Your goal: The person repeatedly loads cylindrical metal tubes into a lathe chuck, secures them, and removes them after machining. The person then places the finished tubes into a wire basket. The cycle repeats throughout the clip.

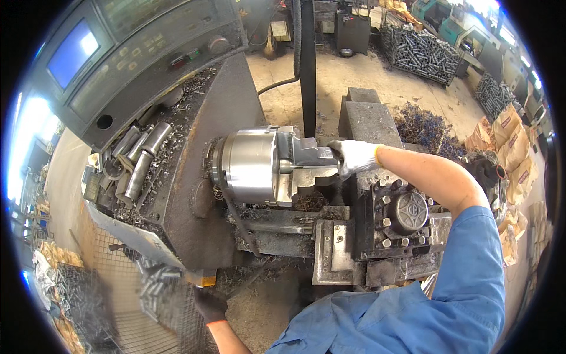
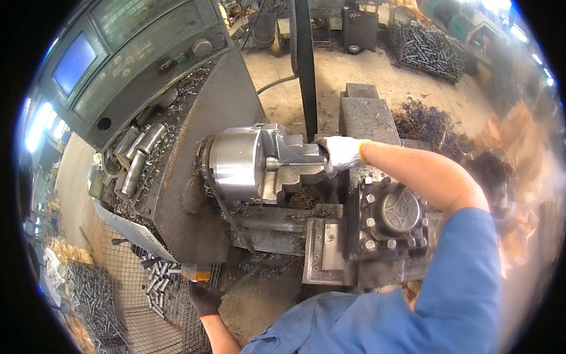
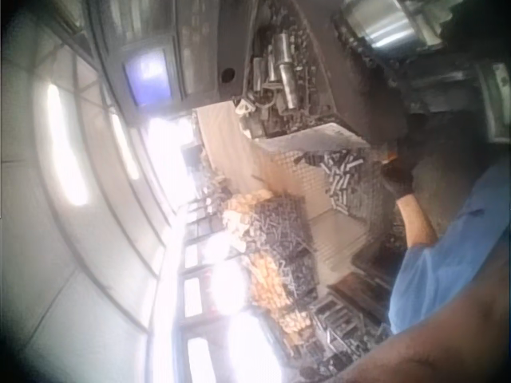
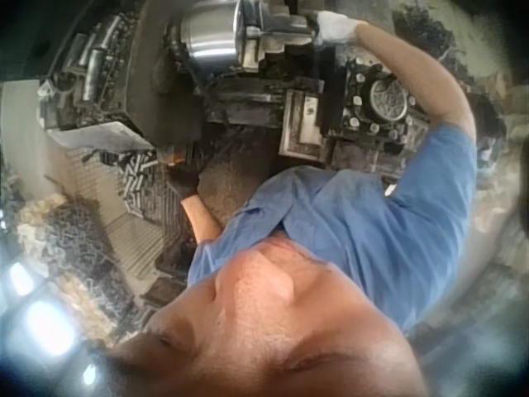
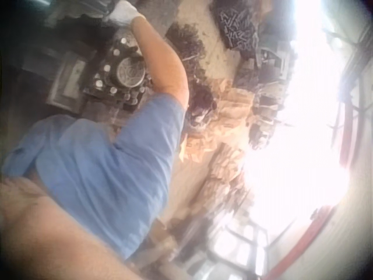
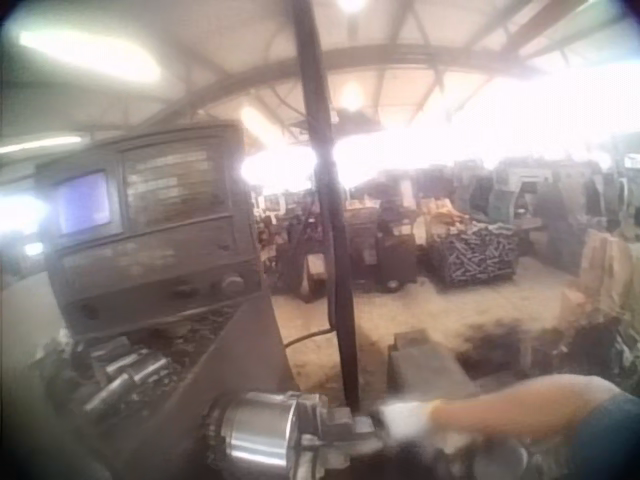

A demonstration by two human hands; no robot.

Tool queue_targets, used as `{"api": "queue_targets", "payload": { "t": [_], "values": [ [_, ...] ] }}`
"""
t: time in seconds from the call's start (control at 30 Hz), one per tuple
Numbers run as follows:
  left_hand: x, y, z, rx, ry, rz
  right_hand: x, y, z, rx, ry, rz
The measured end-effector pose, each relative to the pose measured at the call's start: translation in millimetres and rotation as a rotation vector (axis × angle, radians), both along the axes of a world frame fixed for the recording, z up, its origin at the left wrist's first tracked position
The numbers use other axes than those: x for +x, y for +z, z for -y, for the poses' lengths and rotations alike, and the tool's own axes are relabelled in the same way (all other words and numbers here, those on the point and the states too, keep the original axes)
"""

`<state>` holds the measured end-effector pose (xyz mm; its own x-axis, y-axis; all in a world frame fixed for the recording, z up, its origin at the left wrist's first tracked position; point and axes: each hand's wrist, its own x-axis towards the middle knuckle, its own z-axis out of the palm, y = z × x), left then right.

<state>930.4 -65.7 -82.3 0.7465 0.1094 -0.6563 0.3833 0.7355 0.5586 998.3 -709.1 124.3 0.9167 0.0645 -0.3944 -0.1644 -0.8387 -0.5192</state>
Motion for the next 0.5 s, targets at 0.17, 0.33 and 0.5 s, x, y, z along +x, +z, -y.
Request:
{"api": "queue_targets", "payload": {
  "t": [0.17, 0.33, 0.5],
  "values": [
    [-3.6, -14.1, -14.6, 0.398, -0.144, 0.285, -10.8, 11.8, -2.7, -0.102, 0.016, 0.104],
    [-14.3, 25.6, 19.6, 0.608, -0.067, 0.047, -95.4, 69.2, -14.9, -0.153, -0.327, 0.376],
    [-14.8, 146.5, 103.2, 1.731, 0.205, 1.075, -209.2, 105.2, -45.6, 0.124, -0.551, 0.679]
  ]
}}
